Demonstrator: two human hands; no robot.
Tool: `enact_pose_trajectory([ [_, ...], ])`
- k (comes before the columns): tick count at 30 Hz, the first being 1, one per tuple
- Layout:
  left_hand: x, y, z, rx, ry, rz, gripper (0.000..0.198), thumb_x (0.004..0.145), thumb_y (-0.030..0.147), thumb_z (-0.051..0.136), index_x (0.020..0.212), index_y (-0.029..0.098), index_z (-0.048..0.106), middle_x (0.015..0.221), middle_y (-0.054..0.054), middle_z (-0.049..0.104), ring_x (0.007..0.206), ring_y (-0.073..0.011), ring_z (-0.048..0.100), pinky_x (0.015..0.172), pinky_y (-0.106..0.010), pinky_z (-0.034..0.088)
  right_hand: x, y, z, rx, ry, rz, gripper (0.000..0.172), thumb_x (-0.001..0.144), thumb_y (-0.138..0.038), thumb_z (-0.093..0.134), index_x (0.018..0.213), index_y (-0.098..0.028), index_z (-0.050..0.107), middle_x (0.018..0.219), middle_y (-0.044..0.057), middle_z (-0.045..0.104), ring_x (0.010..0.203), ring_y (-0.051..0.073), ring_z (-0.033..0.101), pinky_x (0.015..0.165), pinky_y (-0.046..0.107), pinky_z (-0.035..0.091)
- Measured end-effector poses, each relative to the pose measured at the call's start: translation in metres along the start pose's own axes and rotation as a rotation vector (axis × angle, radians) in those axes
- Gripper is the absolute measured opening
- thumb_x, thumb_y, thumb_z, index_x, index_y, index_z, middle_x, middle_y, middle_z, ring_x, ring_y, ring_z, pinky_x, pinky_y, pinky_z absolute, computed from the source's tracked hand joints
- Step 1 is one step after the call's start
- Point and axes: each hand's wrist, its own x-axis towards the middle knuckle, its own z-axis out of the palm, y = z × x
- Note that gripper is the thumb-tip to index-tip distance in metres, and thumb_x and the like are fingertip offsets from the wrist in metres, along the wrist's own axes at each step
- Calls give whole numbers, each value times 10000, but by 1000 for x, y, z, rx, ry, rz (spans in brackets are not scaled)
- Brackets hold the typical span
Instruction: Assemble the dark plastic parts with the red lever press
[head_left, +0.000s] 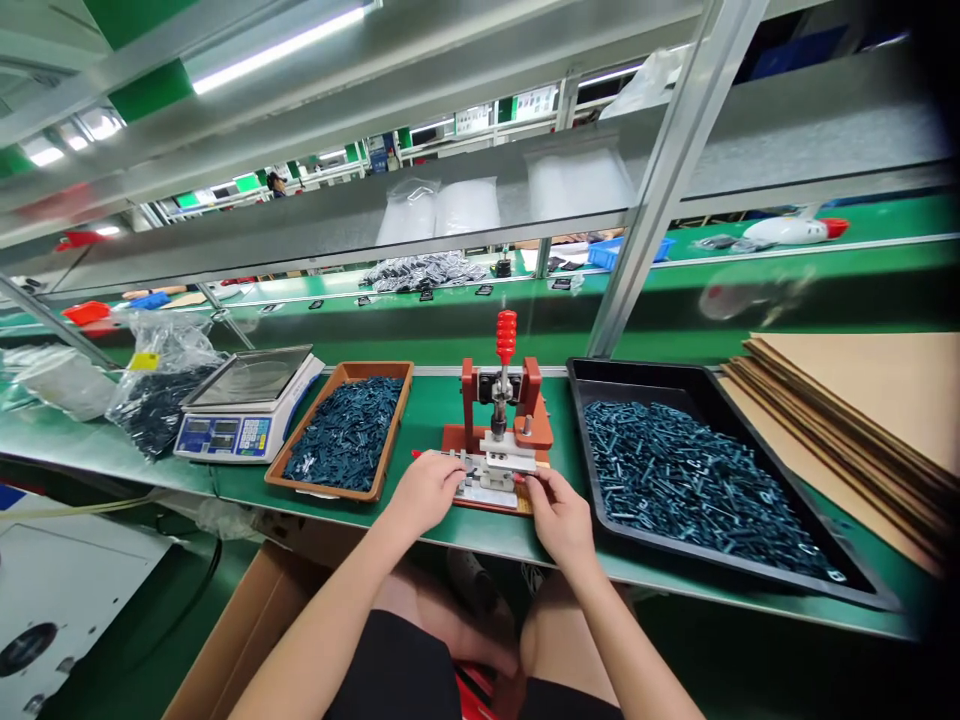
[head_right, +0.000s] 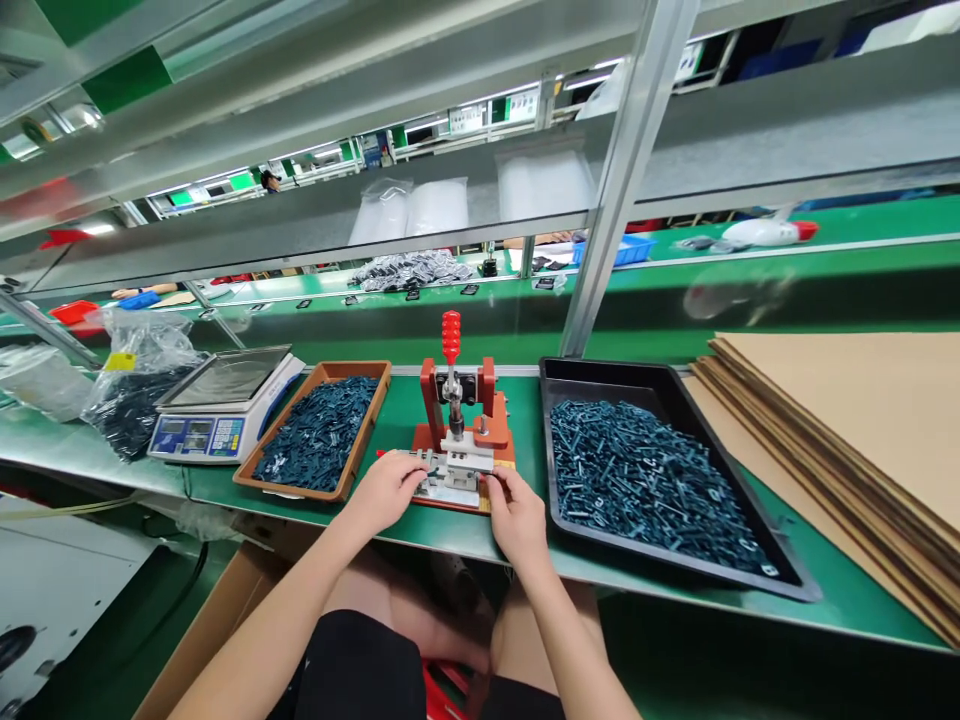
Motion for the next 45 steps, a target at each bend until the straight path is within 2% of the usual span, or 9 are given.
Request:
enact_pose_trajectory([
  [6,33,11,31,124,-41,30,159,924,103,558,951,163,703,1148,-105,651,1107,-273,565,990,-424,484,2,-4,1,0,-27,-23,310,921,-470,526,944,-196,671,883,75,717,748,238,674,724,355,557],
  [11,40,14,47,158,-102,1,159,920,144,555,971,161,705,1031,-98,688,1030,-275,611,984,-420,478,2,-6,-1,-33,-39,-29,306,911,-461,518,938,-197,670,867,81,716,726,242,668,721,360,559],
  [19,47,16,43,220,-196,-22,203,911,166,536,995,164,721,1045,-108,704,1023,-290,631,952,-402,495,1,-6,-1,-52,-47,-33,305,912,-462,525,934,-203,683,878,76,719,743,244,666,733,365,548],
  [24,47,18,44,230,-176,-69,199,877,160,575,991,151,739,1032,-121,711,1015,-292,645,946,-394,509,1,2,-1,-14,-32,-23,322,903,-486,559,946,-202,703,943,78,717,848,257,664,798,375,535],
  [28,48,16,36,168,-248,-25,230,832,297,742,1020,166,755,1076,-105,717,1065,-300,641,969,-392,511,3,7,-5,5,-103,44,354,878,-524,586,949,-202,713,946,76,717,848,266,662,827,404,529],
  [30,50,13,31,156,-314,-7,344,762,343,833,1056,182,759,1127,-100,709,1087,-308,636,976,-396,514,7,4,-5,-33,-163,3,346,887,-509,571,964,-205,717,954,76,707,856,267,653,819,407,526],
  [32,52,10,28,151,-350,-5,362,740,332,860,1060,194,763,1143,-93,708,1087,-306,638,972,-392,518,13,0,-1,-82,-191,-62,329,884,-478,552,955,-204,721,978,86,695,890,275,644,833,419,523],
  [39,51,7,32,120,-301,28,296,762,291,838,1034,202,764,1099,-75,727,1083,-292,643,985,-383,505,19,0,20,-170,-174,-76,386,839,-456,524,1034,-206,743,1076,109,710,1015,318,626,953,494,502],
  [45,49,3,36,121,-283,39,273,764,304,830,1007,196,767,1079,-77,730,1054,-297,648,971,-390,504,18,8,18,-212,-169,-98,388,835,-462,526,1012,-200,752,1065,118,719,1017,328,635,936,502,512],
])
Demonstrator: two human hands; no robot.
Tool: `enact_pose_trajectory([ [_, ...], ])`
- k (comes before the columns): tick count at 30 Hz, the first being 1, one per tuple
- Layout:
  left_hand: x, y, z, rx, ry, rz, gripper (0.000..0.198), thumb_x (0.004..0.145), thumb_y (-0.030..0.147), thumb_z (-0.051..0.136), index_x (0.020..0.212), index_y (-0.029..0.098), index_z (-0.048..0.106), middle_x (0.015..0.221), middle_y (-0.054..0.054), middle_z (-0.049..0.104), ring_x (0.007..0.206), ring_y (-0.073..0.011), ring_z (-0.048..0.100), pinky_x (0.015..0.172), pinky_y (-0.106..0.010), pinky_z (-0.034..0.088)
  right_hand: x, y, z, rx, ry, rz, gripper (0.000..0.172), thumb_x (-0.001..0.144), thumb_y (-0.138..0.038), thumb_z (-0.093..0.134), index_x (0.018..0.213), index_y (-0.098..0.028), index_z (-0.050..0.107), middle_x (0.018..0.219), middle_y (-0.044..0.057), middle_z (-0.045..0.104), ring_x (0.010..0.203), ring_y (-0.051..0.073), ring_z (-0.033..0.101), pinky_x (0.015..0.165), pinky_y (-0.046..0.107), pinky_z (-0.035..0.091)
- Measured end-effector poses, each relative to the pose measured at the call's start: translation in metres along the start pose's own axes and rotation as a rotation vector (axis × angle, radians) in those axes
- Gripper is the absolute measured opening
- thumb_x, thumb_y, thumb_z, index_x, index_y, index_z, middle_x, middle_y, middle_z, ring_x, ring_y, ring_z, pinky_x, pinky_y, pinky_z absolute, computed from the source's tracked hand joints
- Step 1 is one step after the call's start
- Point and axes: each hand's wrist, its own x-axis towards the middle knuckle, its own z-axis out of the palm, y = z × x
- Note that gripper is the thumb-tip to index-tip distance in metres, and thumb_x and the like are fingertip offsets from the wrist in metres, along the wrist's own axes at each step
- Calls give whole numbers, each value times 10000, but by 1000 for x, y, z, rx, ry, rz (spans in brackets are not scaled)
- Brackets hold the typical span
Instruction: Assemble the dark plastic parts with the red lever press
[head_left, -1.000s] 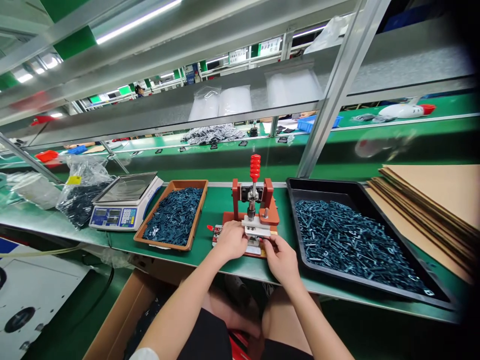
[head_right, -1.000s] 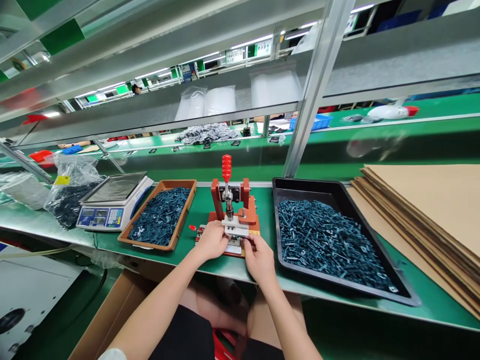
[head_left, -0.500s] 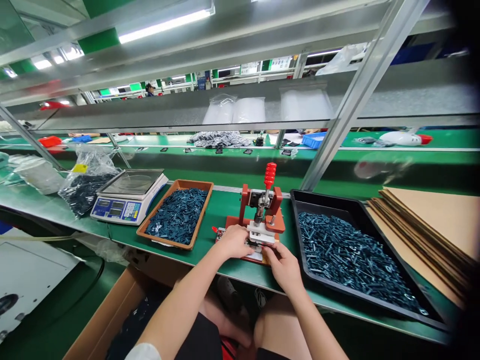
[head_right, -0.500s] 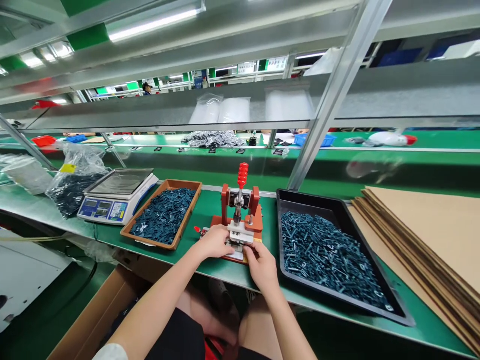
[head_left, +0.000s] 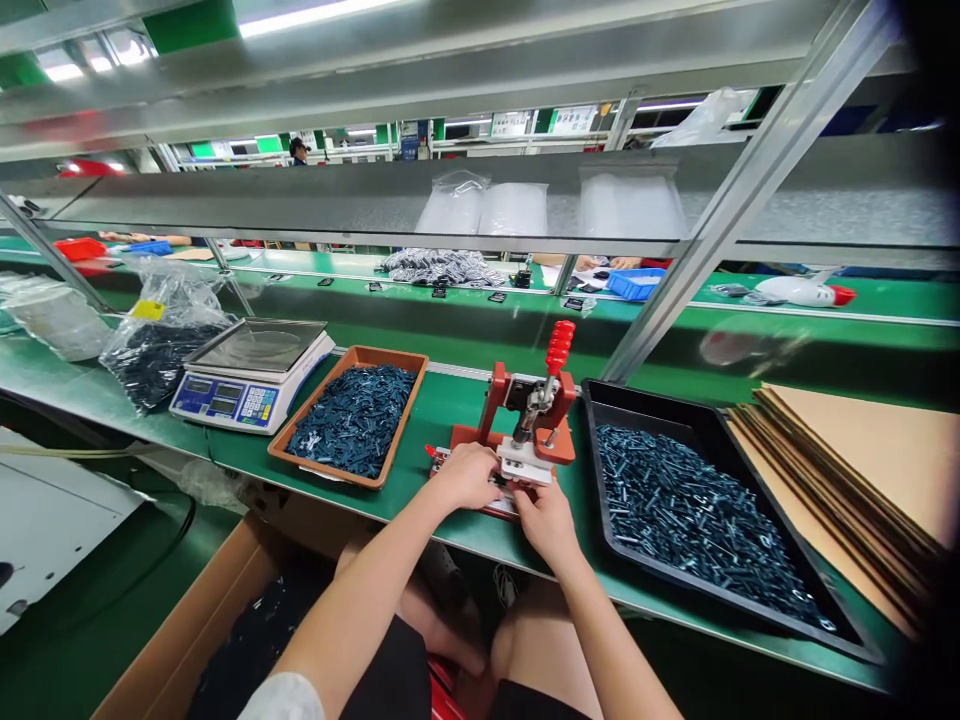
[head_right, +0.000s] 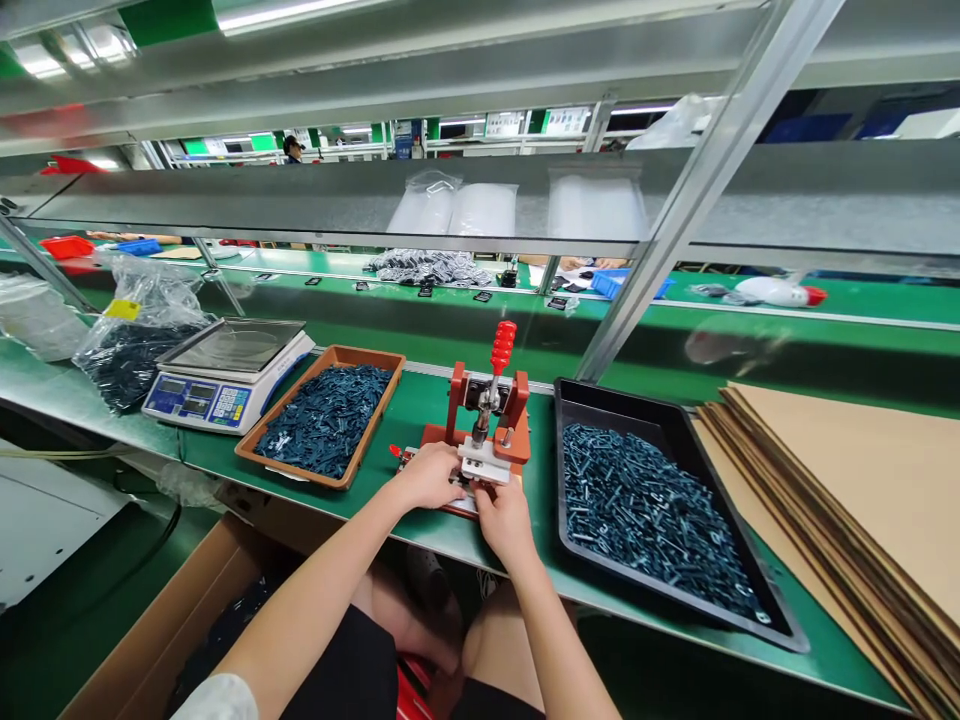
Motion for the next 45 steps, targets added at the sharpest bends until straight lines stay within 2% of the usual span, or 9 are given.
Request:
enact_pose_trajectory([
  [5,-4,1,4,-5,44,18,218,784,274,795,980,182,767,1048,-80,731,1047,-296,642,967,-393,498,3,4,-6,24,-69,-55,303,836,-438,567,931,-226,761,1055,92,720,1001,309,646,938,496,512],
  [8,-7,2,7,1,67,14,186,811,265,767,973,174,761,1052,-87,723,1054,-292,635,981,-395,485,1,4,-6,43,-92,-40,316,845,-458,583,948,-226,771,1059,95,724,1014,313,650,945,500,507],
  [15,-9,3,9,3,92,8,137,813,245,754,924,165,748,1040,-93,714,1049,-290,628,985,-402,482,-5,4,-1,63,-80,3,358,864,-485,576,982,-208,772,1050,102,737,1018,323,651,953,506,489],
  [22,-11,5,11,13,133,14,124,821,213,729,934,163,746,1057,-84,719,1060,-287,624,996,-403,477,-7,-4,0,29,15,-41,351,881,-493,563,924,-209,766,983,101,731,956,304,644,884,461,515],
  [28,-10,5,9,18,103,12,125,837,231,729,942,168,755,1059,-95,718,1057,-290,627,985,-405,482,-7,-5,-1,-27,-7,-81,347,879,-448,540,980,-200,761,1017,116,723,992,315,641,912,466,518],
  [32,-11,4,8,14,100,30,163,826,246,758,971,172,760,1073,-92,718,1069,-294,625,999,-406,477,-2,-4,-3,-36,-4,-34,369,852,-420,515,1022,-185,743,1011,119,719,933,307,663,885,459,535],
  [36,-11,4,9,22,105,32,138,825,230,746,944,162,757,1037,-92,719,1044,-285,632,995,-402,482,6,-3,-8,-47,-32,-43,373,822,-413,515,1010,-186,744,1015,114,707,930,296,669,852,433,546],
  [39,-12,4,10,9,138,35,135,816,223,747,935,160,756,1046,-84,718,1056,-286,629,1002,-407,482,8,-3,-12,-60,-44,-95,365,828,-396,516,1014,-185,749,1063,115,700,970,287,667,884,416,542],
  [45,-16,5,17,27,208,63,115,824,215,732,925,163,749,1024,-83,710,1076,-280,611,1042,-423,464,11,0,-16,-57,-156,-122,338,871,-376,511,1044,-201,742,1042,91,730,960,282,679,896,399,537],
])
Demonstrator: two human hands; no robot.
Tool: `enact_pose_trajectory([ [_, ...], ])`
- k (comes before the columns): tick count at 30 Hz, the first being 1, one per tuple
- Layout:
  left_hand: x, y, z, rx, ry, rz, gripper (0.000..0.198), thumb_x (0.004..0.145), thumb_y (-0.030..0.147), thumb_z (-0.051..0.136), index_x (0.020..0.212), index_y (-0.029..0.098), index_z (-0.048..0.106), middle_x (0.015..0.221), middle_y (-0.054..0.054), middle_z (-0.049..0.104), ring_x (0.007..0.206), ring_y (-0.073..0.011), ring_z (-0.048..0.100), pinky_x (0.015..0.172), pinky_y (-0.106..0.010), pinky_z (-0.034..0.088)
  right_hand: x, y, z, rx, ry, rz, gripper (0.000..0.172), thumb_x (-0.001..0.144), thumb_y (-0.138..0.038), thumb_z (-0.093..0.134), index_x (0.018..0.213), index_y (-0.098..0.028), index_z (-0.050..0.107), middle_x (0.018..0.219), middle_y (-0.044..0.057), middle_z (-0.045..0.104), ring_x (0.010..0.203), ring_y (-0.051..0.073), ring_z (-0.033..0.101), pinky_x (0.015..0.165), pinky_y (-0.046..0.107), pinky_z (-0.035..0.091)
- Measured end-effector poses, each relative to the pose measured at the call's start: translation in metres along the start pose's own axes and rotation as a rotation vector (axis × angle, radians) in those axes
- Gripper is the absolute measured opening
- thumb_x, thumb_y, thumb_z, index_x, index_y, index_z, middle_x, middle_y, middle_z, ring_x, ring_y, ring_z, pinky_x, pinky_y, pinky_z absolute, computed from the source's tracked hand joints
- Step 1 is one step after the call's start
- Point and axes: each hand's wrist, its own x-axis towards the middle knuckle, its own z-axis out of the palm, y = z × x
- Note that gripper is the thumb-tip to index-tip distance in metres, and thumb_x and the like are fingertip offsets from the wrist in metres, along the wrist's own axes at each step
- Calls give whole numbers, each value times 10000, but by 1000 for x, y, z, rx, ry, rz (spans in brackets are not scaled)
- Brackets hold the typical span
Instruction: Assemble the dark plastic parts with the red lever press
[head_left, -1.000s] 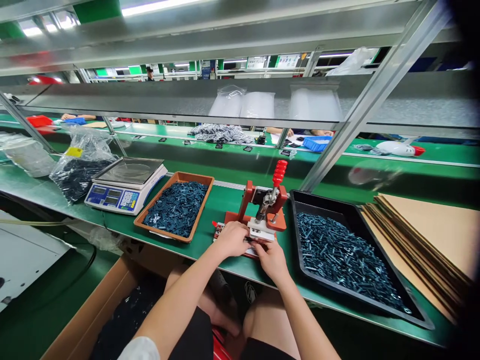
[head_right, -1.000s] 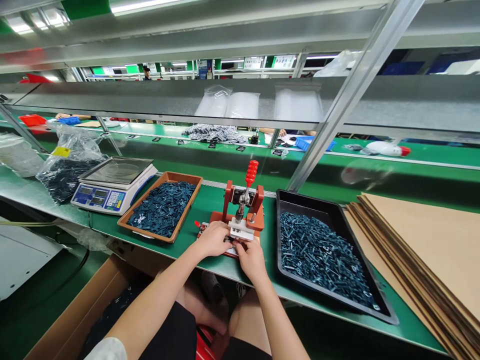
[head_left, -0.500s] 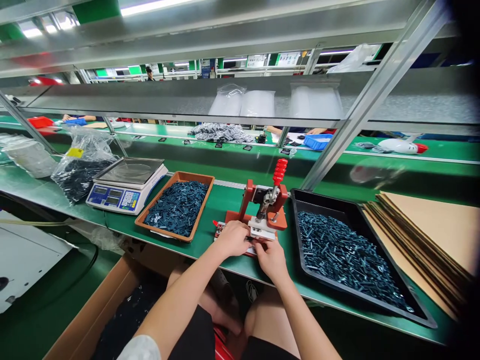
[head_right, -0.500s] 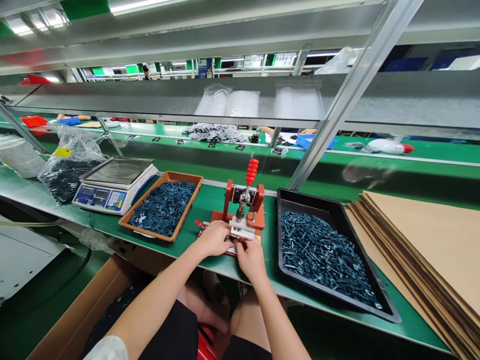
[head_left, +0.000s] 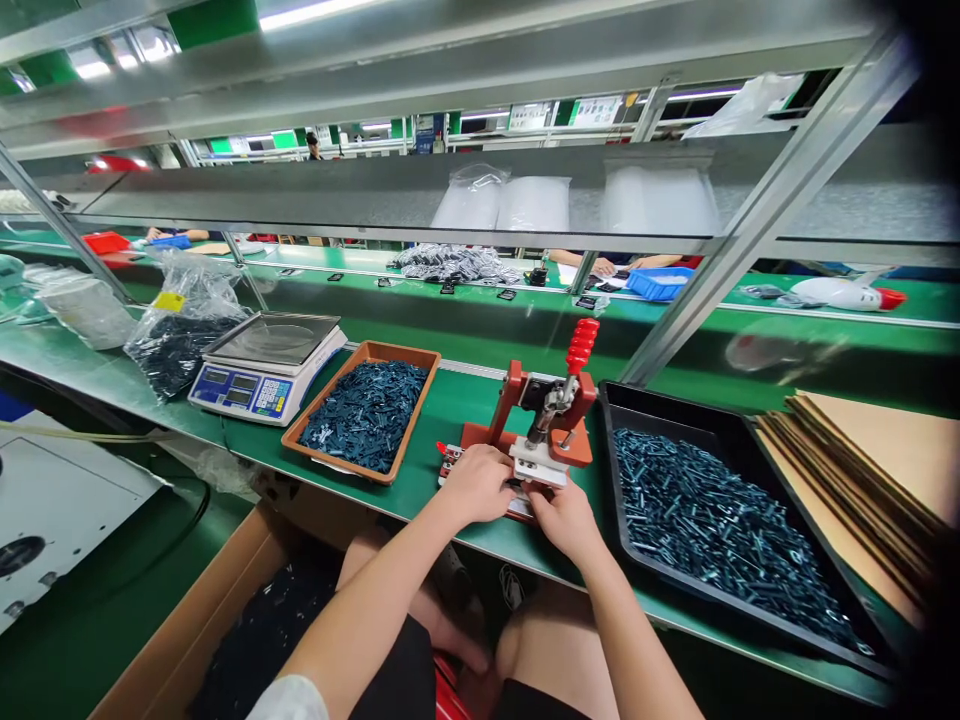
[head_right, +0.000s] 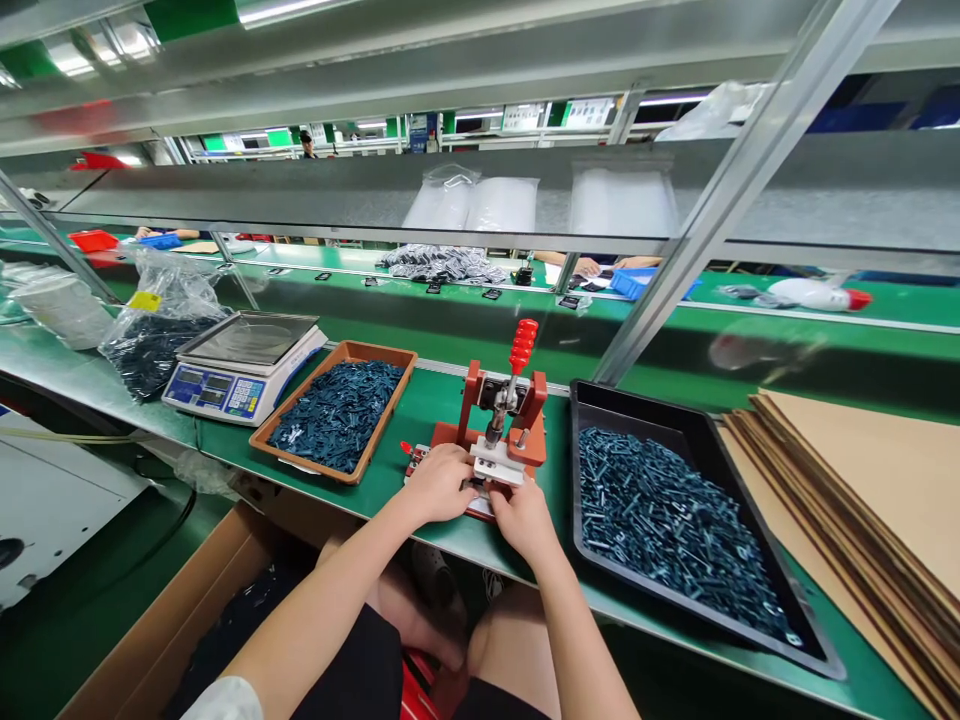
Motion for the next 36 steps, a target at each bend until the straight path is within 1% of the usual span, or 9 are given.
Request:
enact_pose_trajectory([
  [5,-14,6,8,-37,178,59,213,853,191,697,1064,172,716,1146,-76,689,1164,-262,568,1132,-454,406,0,3,1,6,-7,-31,345,882,-350,483,1060,-184,727,1073,102,719,998,284,670,937,419,527],
  [8,-29,3,4,-99,432,45,228,892,193,637,1113,200,692,1236,-87,650,1205,-263,550,1127,-483,406,-1,3,3,10,-7,-25,360,901,-345,481,1126,-175,705,1134,114,702,1050,285,654,973,432,515],
  [11,-35,-15,-10,-118,749,-92,236,953,251,567,1167,196,649,1285,-124,610,1239,-285,533,1120,-526,397,-1,-1,3,1,-1,-34,352,902,-341,487,1121,-176,706,1150,119,690,1076,285,636,989,431,503],
  [13,-26,-28,-17,-195,845,-254,296,988,329,519,1219,163,603,1279,-160,602,1231,-297,546,1093,-523,425,0,-3,3,-3,9,-37,337,892,-336,483,1079,-178,715,1117,118,692,1049,281,636,970,418,509],
  [16,-3,-34,-16,-369,679,-395,453,1052,410,325,1348,119,506,1315,-203,588,1234,-297,569,1065,-496,468,1,-5,2,-1,22,-19,325,875,-339,477,1026,-181,718,1077,112,694,1006,276,641,940,402,515],
  [20,15,-15,2,-231,343,-282,600,1056,512,231,1463,115,426,1395,-210,550,1293,-348,526,1107,-541,416,1,-3,0,47,21,-4,349,846,-349,485,1044,-170,709,1074,112,701,999,278,652,945,393,515],
  [25,8,-7,5,-189,235,-275,668,1038,593,223,1489,136,411,1402,-184,555,1295,-348,520,1097,-525,428,4,6,-3,104,-65,153,392,840,-405,464,1029,-166,711,1017,111,727,945,291,678,888,397,539],
  [30,11,-13,1,-347,277,-344,607,1030,532,281,1468,141,433,1414,-172,550,1323,-328,499,1137,-521,390,5,11,-1,173,-119,200,441,827,-434,471,1045,-154,732,1085,125,735,1065,323,670,985,445,511],
  [36,51,1,-29,-612,688,-293,497,1026,480,383,1396,165,485,1451,-164,493,1388,-286,423,1196,-498,326,9,16,4,230,-76,155,467,835,-462,467,1060,-148,730,1135,145,722,1108,321,659,1026,448,492],
])
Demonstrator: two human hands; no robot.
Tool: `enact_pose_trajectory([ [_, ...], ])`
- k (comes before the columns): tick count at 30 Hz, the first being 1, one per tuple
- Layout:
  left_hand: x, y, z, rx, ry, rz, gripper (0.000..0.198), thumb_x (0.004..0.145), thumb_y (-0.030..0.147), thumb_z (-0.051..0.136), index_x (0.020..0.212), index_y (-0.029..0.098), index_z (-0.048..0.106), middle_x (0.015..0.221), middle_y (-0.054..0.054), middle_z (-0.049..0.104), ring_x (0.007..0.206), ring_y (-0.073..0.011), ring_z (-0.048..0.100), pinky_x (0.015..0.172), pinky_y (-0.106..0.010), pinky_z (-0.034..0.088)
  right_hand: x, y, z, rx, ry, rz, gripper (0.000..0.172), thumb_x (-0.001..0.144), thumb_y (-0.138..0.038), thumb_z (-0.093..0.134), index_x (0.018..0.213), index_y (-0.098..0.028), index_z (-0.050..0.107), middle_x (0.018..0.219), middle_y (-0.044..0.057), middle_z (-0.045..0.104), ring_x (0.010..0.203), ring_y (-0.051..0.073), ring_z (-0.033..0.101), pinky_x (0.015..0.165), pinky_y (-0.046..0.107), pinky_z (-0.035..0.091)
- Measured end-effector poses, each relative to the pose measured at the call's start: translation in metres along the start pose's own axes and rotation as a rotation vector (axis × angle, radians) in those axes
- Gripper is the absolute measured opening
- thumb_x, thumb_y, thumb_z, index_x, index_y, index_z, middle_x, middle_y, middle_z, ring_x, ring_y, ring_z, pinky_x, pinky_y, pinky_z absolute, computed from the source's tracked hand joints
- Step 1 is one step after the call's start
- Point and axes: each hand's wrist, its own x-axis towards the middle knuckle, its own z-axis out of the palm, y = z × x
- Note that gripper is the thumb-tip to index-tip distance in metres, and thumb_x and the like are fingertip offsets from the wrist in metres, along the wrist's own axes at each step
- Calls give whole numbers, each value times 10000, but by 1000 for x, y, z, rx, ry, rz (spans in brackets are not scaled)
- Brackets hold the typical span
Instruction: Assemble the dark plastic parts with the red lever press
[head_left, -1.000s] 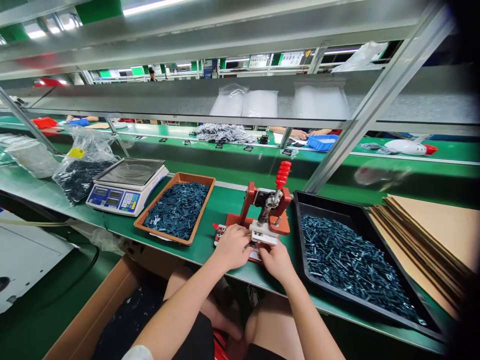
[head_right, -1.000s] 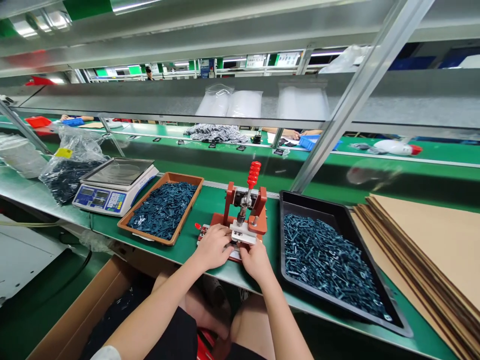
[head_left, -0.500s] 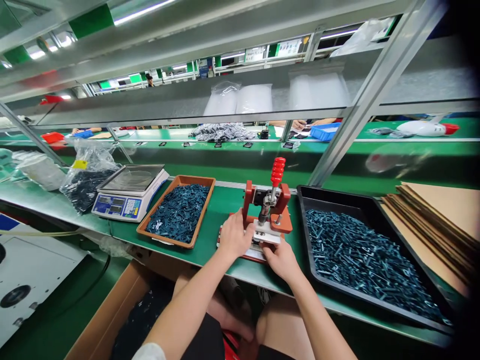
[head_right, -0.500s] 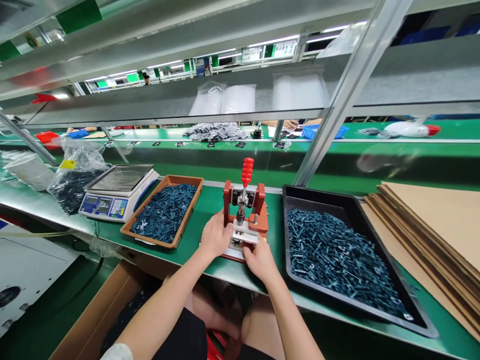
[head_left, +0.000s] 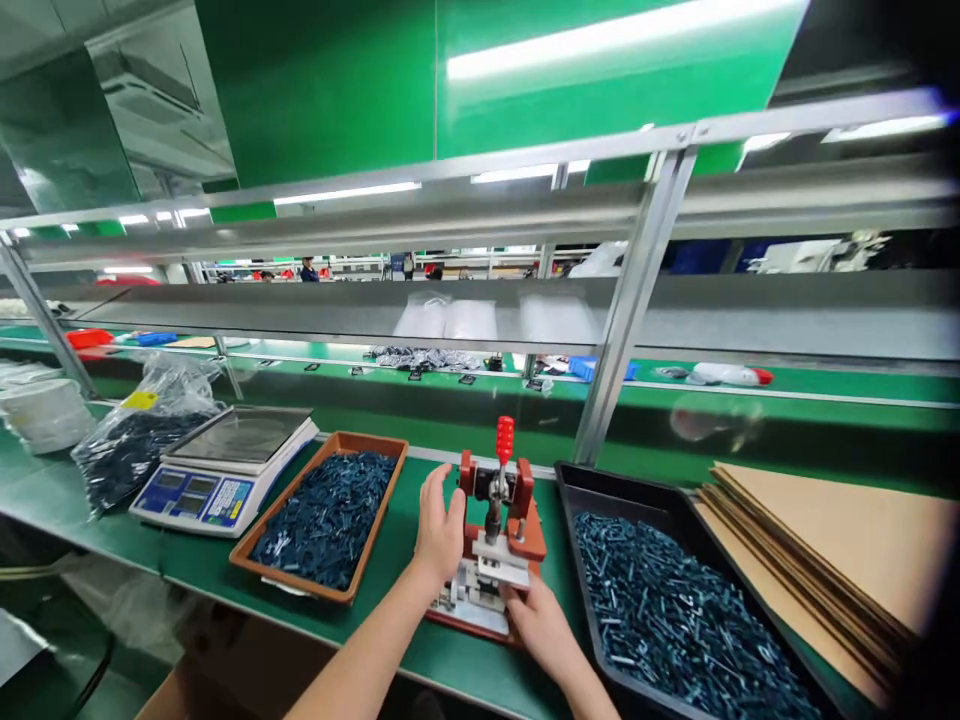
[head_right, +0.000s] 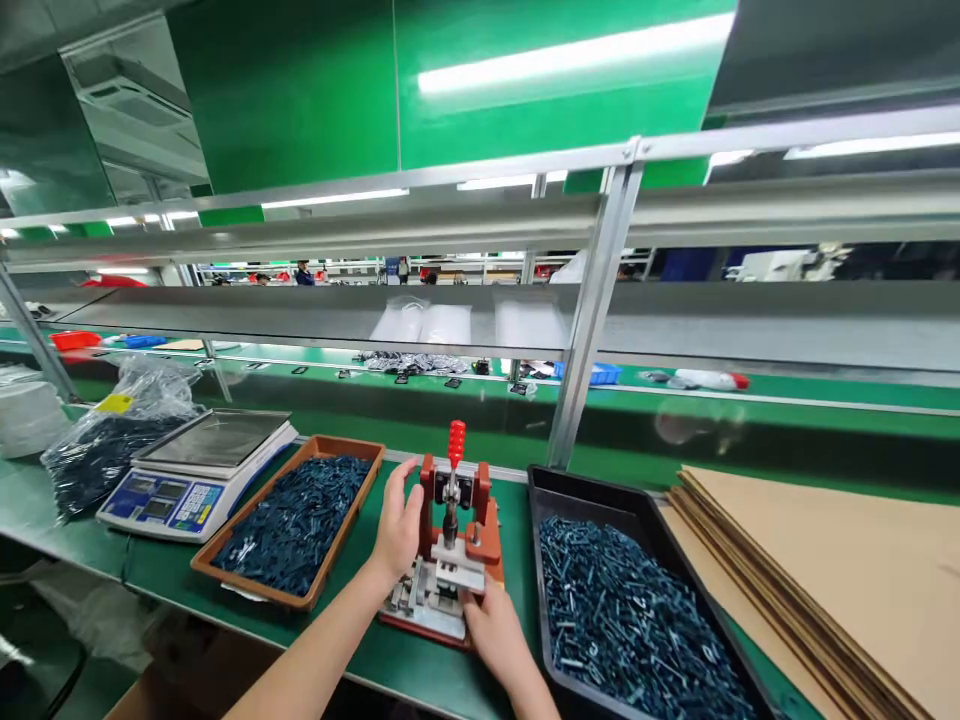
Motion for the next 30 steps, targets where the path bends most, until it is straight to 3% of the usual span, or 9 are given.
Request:
enact_pose_trajectory([
  [2,17,29,8,-80,20,63,482,1027,469,415,1416,189,469,1468,-152,477,1399,-279,412,1199,-478,326,1,1,1,5,9,2,467,834,-471,473,1063,-151,726,1134,150,722,1112,329,658,1026,455,492],
  [5,36,77,21,-210,-52,102,556,998,468,501,1467,189,399,1473,-173,470,1346,-289,477,1143,-462,407,0,4,2,21,41,4,485,811,-493,490,1089,-167,718,1123,150,726,1105,350,665,1003,478,511],
  [7,38,102,28,-323,-125,104,598,990,440,534,1499,195,338,1395,-177,533,1169,-265,599,1002,-430,521,0,8,4,34,83,4,485,776,-486,505,1096,-186,711,1103,143,731,1082,361,676,972,493,532],
  [9,29,118,29,-380,-177,119,530,998,385,532,1474,214,371,1194,-126,632,938,-214,648,840,-374,568,1,11,6,45,119,-9,457,716,-418,497,1065,-214,710,1058,121,741,1030,356,693,936,493,552],
  [12,6,121,24,-273,-157,223,263,976,292,545,1231,227,556,948,-50,635,832,-189,608,806,-349,540,2,11,6,40,104,-37,447,648,-330,456,1000,-226,711,987,97,747,957,332,705,891,464,570],
  [14,-6,117,18,-190,-135,290,188,935,247,569,1121,224,556,943,-44,613,854,-192,587,838,-356,519,1,7,4,26,84,-35,408,663,-316,454,967,-217,708,969,99,745,953,324,703,869,438,576],
  [18,-14,109,16,-184,-141,317,269,889,216,568,1146,224,490,1018,-52,578,912,-197,571,880,-361,501,-2,-3,1,39,76,-17,386,743,-342,487,1026,-185,699,1063,133,732,1020,327,685,912,443,561],
  [22,-15,107,25,-191,-63,333,326,890,219,555,1203,227,465,1035,-54,553,915,-192,559,879,-351,497,-4,-12,-1,43,64,-17,416,769,-356,493,1074,-156,692,1102,161,718,1045,322,677,958,457,539],
  [30,-20,108,32,-194,-8,344,275,893,198,550,1153,229,466,1018,-48,527,893,-184,532,855,-332,490,-6,-24,-4,41,55,-57,439,805,-343,492,1156,-168,692,1131,158,711,1081,302,675,970,421,541],
])
